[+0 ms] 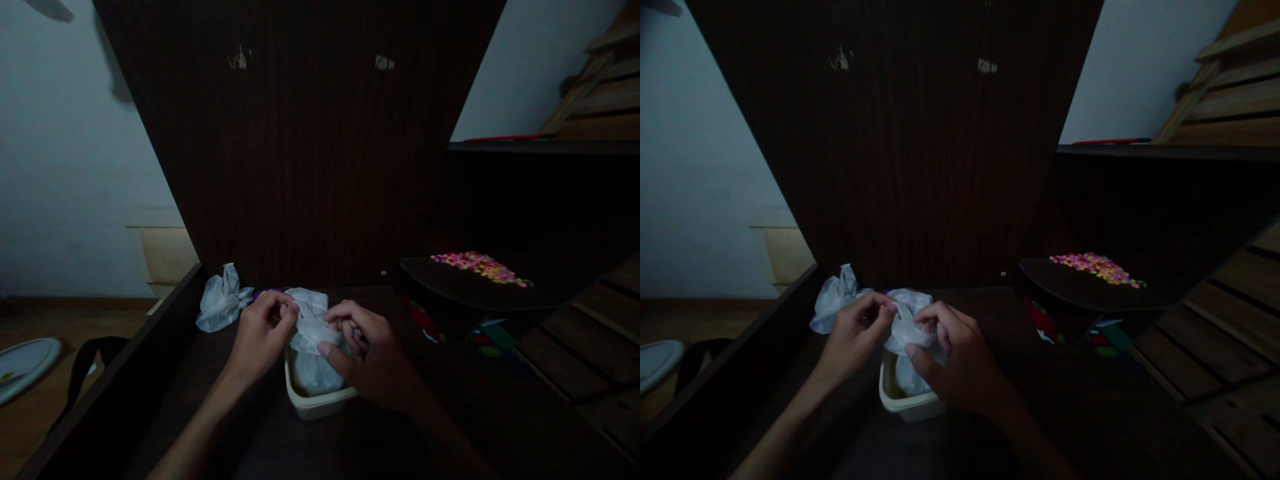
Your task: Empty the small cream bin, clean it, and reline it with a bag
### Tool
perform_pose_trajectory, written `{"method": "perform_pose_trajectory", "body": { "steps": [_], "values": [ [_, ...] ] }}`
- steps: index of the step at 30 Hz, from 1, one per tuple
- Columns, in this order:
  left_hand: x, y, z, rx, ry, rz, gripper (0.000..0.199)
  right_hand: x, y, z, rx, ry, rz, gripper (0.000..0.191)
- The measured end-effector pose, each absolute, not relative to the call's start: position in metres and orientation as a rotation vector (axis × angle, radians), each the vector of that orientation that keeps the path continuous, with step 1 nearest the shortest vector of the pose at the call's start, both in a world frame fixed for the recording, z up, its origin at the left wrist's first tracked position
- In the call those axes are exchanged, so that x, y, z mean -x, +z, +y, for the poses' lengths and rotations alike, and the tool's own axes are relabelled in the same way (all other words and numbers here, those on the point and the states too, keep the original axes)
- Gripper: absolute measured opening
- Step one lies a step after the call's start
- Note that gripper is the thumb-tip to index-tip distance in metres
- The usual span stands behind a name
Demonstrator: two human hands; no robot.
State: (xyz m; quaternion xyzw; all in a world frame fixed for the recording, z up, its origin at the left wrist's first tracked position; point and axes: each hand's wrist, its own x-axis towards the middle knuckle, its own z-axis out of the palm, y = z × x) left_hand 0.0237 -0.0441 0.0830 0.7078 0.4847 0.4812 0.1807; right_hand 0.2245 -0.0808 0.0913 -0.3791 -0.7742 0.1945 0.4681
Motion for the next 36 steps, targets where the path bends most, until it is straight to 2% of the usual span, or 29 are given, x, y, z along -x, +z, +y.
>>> {"method": "perform_pose_trajectory", "body": {
  "steps": [3, 4, 8, 11, 16, 21, 23, 27, 29, 33, 36],
  "values": [
    [-0.031, 0.088, -0.053, -2.056, 1.321, 1.33, 0.021, -0.216, 0.086, -0.078, 0.979, 0.358, -1.945, 0.045],
    [-0.032, 0.089, -0.054, -2.065, 1.314, 1.327, 0.021, -0.214, 0.083, -0.077, 0.985, 0.311, -1.978, 0.047],
    [-0.029, 0.086, -0.051, -2.089, 1.323, 1.324, 0.021, -0.216, 0.078, -0.078, 0.932, 0.267, -2.083, 0.022],
    [-0.021, 0.082, -0.044, -2.047, 1.341, 1.355, 0.022, -0.229, 0.087, -0.079, 0.833, 0.473, -2.071, 0.025],
    [-0.014, 0.08, -0.039, -1.973, 1.278, 1.315, 0.025, -0.26, 0.104, -0.072, 0.643, 0.741, -1.896, 0.016],
    [-0.01, 0.077, -0.037, -1.994, 1.335, 1.347, 0.022, -0.283, 0.096, -0.058, 0.57, 1.098, -1.57, 0.028],
    [-0.008, 0.075, -0.035, -1.982, 1.351, 1.359, 0.022, -0.289, 0.094, -0.053, 0.572, 1.15, -1.435, 0.027],
    [-0.007, 0.072, -0.036, -1.998, 1.34, 1.291, 0.021, -0.296, 0.099, -0.043, 0.695, 1.069, -1.159, 0.016],
    [-0.008, 0.072, -0.038, -1.989, 1.32, 1.198, 0.018, -0.296, 0.102, -0.039, 0.724, 1.056, -1.095, 0.017],
    [-0.01, 0.076, -0.041, -1.911, 1.292, 0.924, 0.01, -0.288, 0.1, -0.031, 0.685, 1.01, -1.179, 0.026],
    [-0.01, 0.079, -0.043, -1.82, 1.297, 0.8, 0.007, -0.279, 0.098, -0.021, 0.694, 0.839, -1.33, 0.043]
  ]
}}
